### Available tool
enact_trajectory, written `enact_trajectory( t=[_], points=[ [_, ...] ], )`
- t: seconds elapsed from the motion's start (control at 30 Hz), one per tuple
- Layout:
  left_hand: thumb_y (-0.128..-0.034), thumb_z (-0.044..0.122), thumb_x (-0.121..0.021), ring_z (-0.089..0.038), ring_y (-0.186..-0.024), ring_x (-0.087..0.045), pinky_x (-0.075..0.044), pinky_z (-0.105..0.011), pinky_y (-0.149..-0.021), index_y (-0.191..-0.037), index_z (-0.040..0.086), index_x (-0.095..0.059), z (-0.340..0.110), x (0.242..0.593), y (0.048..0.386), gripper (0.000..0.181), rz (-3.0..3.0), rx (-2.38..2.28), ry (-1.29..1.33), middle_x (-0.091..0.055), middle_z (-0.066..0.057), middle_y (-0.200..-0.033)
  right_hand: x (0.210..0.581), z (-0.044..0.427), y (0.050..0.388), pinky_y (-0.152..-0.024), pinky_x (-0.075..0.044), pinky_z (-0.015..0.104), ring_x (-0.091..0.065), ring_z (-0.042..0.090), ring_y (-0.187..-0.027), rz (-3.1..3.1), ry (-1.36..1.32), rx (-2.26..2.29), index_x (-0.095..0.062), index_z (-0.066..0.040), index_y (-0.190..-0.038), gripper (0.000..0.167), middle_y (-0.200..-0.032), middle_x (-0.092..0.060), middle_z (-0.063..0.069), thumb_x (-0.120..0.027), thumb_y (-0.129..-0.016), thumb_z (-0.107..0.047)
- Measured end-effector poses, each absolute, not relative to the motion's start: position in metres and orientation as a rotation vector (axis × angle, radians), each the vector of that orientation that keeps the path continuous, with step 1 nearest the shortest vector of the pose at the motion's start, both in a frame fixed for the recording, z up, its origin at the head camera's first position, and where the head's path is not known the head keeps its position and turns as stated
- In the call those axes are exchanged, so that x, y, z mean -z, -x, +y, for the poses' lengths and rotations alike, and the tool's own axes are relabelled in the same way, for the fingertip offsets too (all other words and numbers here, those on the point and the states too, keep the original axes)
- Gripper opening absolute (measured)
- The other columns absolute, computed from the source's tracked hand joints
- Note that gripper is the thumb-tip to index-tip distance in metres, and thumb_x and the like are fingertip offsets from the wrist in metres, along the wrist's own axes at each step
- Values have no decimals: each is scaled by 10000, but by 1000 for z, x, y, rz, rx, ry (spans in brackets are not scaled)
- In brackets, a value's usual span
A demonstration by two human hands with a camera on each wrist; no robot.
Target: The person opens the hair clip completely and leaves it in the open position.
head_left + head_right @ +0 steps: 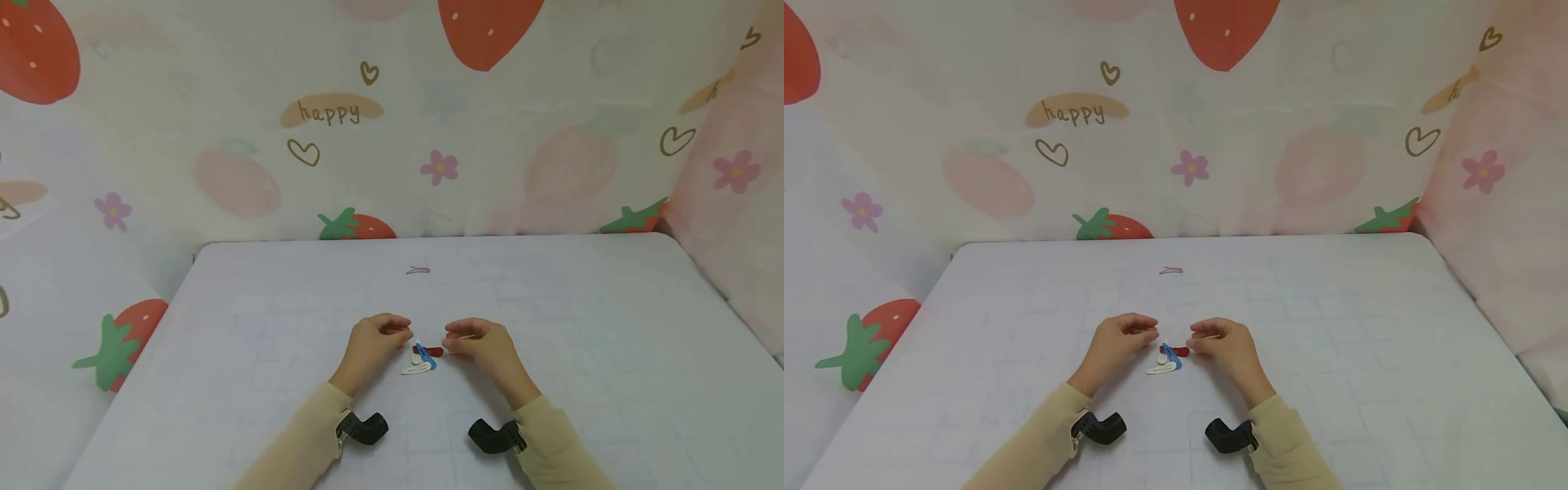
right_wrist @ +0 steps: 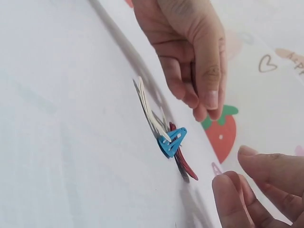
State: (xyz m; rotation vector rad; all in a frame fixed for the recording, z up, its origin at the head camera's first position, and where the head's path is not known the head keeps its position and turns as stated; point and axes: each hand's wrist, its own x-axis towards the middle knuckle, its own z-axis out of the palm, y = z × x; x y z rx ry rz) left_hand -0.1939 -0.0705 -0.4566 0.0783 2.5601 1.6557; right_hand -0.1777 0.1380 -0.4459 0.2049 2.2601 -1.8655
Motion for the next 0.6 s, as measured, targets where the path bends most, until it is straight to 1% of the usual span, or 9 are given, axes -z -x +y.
enact_trajectory(
  t=[0.13,0.23,0.3,0.5,0.6],
  points=[
    [-865,144,-735,-99,-846,-669,-527,-248,-781,-1013,68,-763,-68,460,191,168,2600,-1603,-105,-764,-59,-917,446,139,173,-722,-570,224,-678,62,-760,2253,-145,1822,-708,35,-1124,313,-921,-758,61,-761,-829,-57],
    [-856,149,-738,-100,-833,-655,-520,-270,-779,-992,78,-767,-68,461,190,156,2611,-1570,-128,-765,-49,-906,448,138,170,-686,-539,203,-657,50,-729,2275,-98,1767,-717,31,-1100,303,-869,-754,33,-769,-815,-59],
    [-850,150,-743,-87,-818,-644,-514,-262,-769,-982,82,-769,-68,462,189,151,2600,-1565,-127,-764,-44,-901,450,136,170,-676,-539,205,-648,54,-713,2260,-74,1759,-721,34,-1081,288,-843,-744,22,-769,-809,-47],
    [-850,123,-741,-74,-798,-655,-522,-249,-740,-986,53,-762,-68,463,190,155,2584,-1555,-184,-764,-75,-913,456,134,168,-674,-582,247,-654,72,-699,2128,-19,1811,-701,98,-1075,273,-835,-746,46,-747,-820,11],
    [-855,117,-735,-64,-777,-647,-521,-241,-723,-993,47,-761,-66,462,190,157,2583,-1550,-206,-761,-80,-907,455,133,167,-674,-584,246,-657,66,-712,2118,-27,1814,-703,106,-1076,277,-847,-760,77,-755,-821,9]
  ],
)
